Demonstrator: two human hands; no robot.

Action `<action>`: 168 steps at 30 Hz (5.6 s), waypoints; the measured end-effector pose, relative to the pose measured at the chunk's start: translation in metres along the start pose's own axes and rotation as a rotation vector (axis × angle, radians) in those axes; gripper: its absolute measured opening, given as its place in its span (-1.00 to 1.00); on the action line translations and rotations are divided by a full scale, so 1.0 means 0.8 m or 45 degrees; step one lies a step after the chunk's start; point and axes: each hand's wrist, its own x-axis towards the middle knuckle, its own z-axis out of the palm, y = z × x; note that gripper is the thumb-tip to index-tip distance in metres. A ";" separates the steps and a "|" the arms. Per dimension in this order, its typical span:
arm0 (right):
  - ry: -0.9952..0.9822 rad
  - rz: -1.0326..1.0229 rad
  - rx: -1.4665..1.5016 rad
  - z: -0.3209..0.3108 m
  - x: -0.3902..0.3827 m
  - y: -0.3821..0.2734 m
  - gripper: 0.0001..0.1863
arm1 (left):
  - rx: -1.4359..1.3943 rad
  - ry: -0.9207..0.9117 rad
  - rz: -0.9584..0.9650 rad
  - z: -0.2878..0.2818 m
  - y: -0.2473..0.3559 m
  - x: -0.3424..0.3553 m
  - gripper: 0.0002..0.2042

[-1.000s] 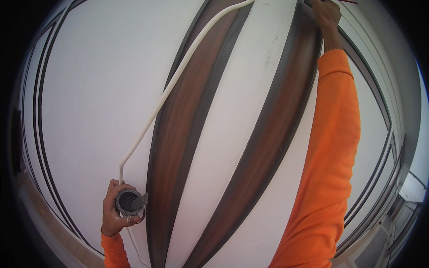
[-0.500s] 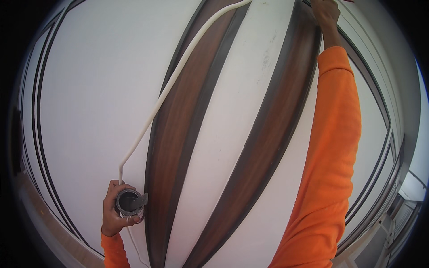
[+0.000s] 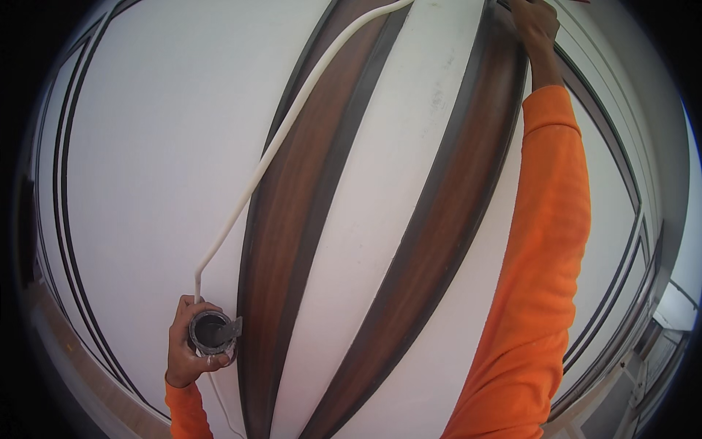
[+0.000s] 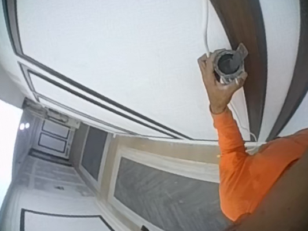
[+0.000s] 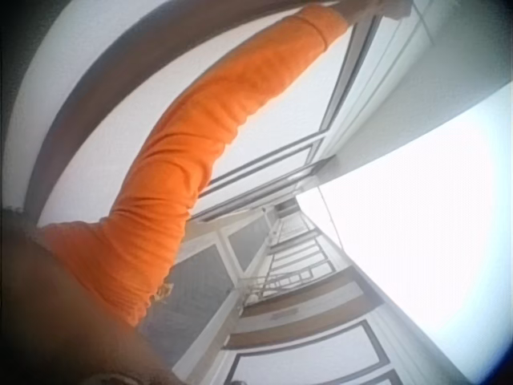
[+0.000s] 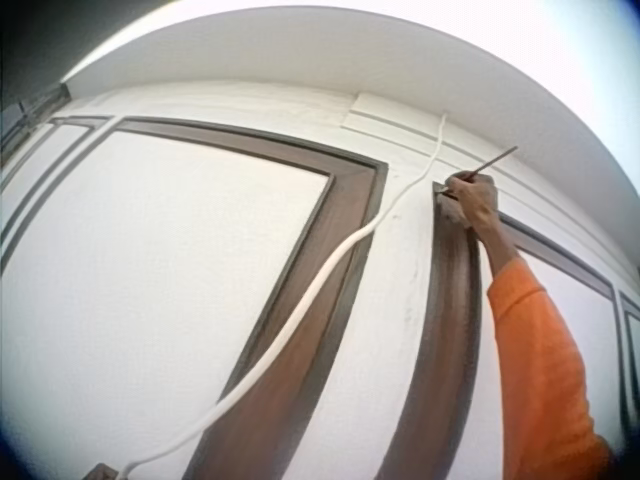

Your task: The person paints dark brown curved lines on a white ceiling using a small paintbrush and a paint can. They repeatedly dip the brush into the can and apply paint along the ceiling's decorative pattern.

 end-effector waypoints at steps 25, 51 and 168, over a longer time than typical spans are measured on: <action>-0.011 0.014 0.033 0.006 0.018 0.027 -0.72 | 0.001 0.001 -0.019 0.004 0.013 0.001 -0.30; -0.027 0.032 0.096 -0.009 -0.001 -0.003 -0.74 | -0.012 0.011 -0.014 0.002 0.011 0.002 -0.32; 0.087 0.070 0.466 0.001 0.009 -0.041 -0.72 | -0.025 -0.011 0.042 -0.001 -0.008 -0.005 -0.33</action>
